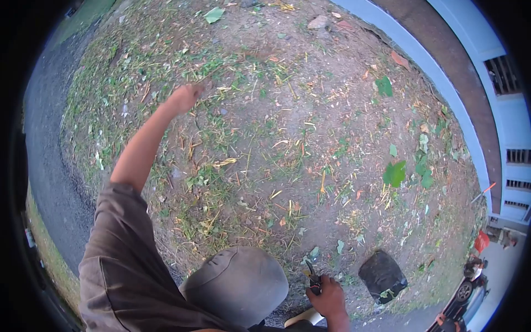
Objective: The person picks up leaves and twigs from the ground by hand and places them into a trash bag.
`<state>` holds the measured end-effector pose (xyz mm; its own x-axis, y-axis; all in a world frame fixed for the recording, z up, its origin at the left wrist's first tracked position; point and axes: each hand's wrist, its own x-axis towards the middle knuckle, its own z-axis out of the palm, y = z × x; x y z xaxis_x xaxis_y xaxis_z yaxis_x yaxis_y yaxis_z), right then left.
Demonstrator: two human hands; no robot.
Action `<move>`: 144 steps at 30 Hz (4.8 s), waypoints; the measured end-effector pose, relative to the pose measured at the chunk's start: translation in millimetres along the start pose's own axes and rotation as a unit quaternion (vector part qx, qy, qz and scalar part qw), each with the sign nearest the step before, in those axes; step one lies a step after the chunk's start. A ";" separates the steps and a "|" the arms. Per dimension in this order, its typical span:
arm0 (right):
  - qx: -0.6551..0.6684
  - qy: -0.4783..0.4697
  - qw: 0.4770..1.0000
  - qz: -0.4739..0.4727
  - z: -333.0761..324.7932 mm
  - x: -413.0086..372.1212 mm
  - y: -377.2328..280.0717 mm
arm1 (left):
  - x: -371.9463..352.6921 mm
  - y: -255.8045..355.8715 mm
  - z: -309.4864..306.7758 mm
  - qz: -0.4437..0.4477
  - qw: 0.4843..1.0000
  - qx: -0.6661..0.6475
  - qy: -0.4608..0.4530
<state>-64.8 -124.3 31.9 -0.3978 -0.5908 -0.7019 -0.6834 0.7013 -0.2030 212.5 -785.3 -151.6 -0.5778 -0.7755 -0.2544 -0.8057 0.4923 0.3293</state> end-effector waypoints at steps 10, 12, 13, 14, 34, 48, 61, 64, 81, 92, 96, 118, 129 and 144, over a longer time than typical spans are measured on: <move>-0.011 -0.018 1.000 0.020 -16.3 3.4 -13.9 | -25.7 -26.9 -11.2 0.024 0.958 -0.237 0.158; -0.023 -0.020 0.999 0.015 -21.6 5.4 -16.0 | 7.7 -48.3 -5.8 -0.090 0.946 -0.276 0.147; -0.023 -0.021 0.999 0.014 -23.8 6.0 -14.2 | 24.0 -52.6 2.0 -0.091 0.946 -0.276 0.147; -0.023 -0.018 1.000 0.011 -26.3 8.1 -11.1 | 42.9 -53.1 12.4 -0.127 0.941 -0.252 0.188; 0.091 0.009 0.992 0.086 -47.1 -65.0 9.9 | 121.1 276.8 152.7 0.328 0.943 0.010 0.050; 0.120 0.032 0.988 0.089 -34.6 -118.6 34.1 | 71.7 321.3 163.5 0.317 0.941 0.107 0.047; 0.010 0.023 0.999 0.045 -30.6 -147.6 86.5 | -140.4 549.6 224.6 0.414 0.878 -0.078 -0.228; 0.020 0.028 0.998 0.055 -27.7 -165.4 106.8 | -153.2 578.9 255.8 0.386 0.884 -0.084 -0.248; 0.038 0.045 0.997 -0.056 -7.3 -223.8 267.1 | -223.3 639.9 232.4 0.361 0.909 0.003 -0.208; 0.119 0.043 0.985 -0.122 -35.8 -199.7 309.3 | -251.5 750.5 111.1 0.196 0.939 -0.265 -0.098; 0.113 0.024 0.978 -0.171 -45.8 -183.6 310.0 | -275.1 794.1 80.7 0.246 0.929 -0.260 -0.089; 0.326 0.143 0.931 0.081 -17.0 -209.0 425.0 | -317.9 965.5 206.8 0.215 0.685 -0.443 -0.537; 0.344 0.002 0.939 -0.005 -35.6 -216.7 430.8 | -279.0 932.5 209.3 0.222 0.585 -0.483 -0.613; 0.639 0.082 0.764 -0.036 1.3 -196.1 462.1 | -313.5 963.0 231.6 0.208 0.627 -0.376 -0.650</move>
<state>-301.8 316.1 74.9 -0.5308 -0.6144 -0.5838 0.4077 0.4188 -0.8114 -412.5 23.4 34.6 -0.7294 0.5754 -0.3700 -0.5435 -0.1590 0.8242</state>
